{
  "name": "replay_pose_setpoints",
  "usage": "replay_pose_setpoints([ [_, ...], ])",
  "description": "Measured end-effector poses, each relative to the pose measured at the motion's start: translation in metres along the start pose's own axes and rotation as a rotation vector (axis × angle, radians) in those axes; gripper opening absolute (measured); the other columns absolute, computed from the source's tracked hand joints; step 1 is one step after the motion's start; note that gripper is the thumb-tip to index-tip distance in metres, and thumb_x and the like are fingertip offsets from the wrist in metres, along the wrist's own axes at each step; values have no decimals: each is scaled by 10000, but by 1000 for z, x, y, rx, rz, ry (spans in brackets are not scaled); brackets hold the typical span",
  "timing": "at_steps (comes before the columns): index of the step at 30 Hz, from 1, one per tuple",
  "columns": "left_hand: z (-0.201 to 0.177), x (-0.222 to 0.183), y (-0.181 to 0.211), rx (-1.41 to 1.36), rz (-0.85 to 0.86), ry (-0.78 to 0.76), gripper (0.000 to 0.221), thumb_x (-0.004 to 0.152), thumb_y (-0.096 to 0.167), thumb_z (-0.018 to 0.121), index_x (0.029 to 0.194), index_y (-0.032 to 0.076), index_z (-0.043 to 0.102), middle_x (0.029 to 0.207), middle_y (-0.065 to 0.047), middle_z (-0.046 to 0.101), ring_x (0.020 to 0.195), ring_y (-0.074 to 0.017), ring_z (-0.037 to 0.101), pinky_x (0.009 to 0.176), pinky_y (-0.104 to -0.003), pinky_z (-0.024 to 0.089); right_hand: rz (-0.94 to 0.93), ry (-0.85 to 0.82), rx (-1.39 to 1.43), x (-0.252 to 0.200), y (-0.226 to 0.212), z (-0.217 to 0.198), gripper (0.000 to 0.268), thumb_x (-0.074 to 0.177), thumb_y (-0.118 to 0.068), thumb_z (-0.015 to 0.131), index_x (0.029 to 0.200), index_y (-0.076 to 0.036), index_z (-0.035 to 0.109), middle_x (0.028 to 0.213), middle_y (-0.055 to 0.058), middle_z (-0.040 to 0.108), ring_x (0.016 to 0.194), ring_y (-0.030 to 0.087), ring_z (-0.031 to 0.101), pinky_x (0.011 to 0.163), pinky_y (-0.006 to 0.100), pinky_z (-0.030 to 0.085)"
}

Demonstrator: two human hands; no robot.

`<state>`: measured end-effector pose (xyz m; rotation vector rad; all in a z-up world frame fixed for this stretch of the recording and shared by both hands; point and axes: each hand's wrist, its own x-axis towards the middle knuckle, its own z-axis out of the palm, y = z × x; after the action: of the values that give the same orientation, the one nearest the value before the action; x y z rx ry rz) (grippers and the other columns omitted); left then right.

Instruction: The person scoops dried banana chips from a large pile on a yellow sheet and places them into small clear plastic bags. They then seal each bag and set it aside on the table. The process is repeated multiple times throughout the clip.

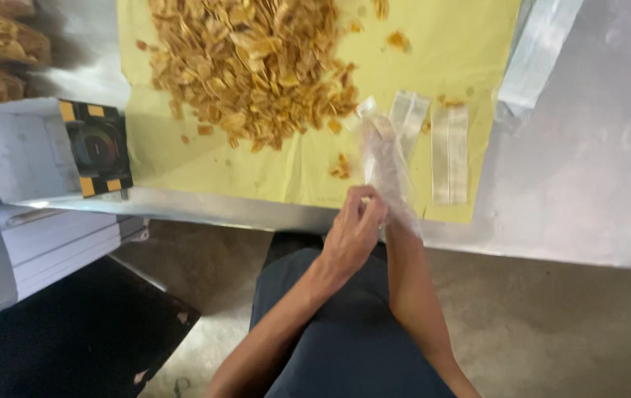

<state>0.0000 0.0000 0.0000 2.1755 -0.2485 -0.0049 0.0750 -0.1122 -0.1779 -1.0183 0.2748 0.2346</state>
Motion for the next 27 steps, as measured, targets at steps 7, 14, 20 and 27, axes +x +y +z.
replay_pose_setpoints([
  [7,-39,3,-8,113,-129,120,246,792,-95,643,964,75,687,1170,-117,582,821,-266,627,638,-393,545,369,162,-289,-30,-85,110,632,1042,-423,495,1594,-154,346,1320,97,563,1057,182,576,866,363,510],
  [14,-110,11,-78,283,-297,203,507,781,-142,580,1232,67,681,1321,-155,572,1094,-358,590,930,-443,526,339,-373,-705,-76,-104,147,372,1061,-294,564,1305,-32,662,1187,160,733,1049,264,712,904,368,586],
  [20,-167,-10,-106,367,-303,204,604,799,-127,569,1396,-41,546,1419,-190,518,1209,-410,546,1033,-479,473,306,310,-335,-12,-14,77,432,967,-349,615,1312,-96,551,1205,80,598,1049,272,643,790,463,616],
  [27,-212,-25,-134,235,-397,201,578,835,-118,559,1407,-41,534,1432,-177,527,1305,-379,536,1078,-443,475,370,231,88,125,46,53,761,946,-634,625,1515,-140,520,1548,160,509,1284,374,593,906,663,559],
])
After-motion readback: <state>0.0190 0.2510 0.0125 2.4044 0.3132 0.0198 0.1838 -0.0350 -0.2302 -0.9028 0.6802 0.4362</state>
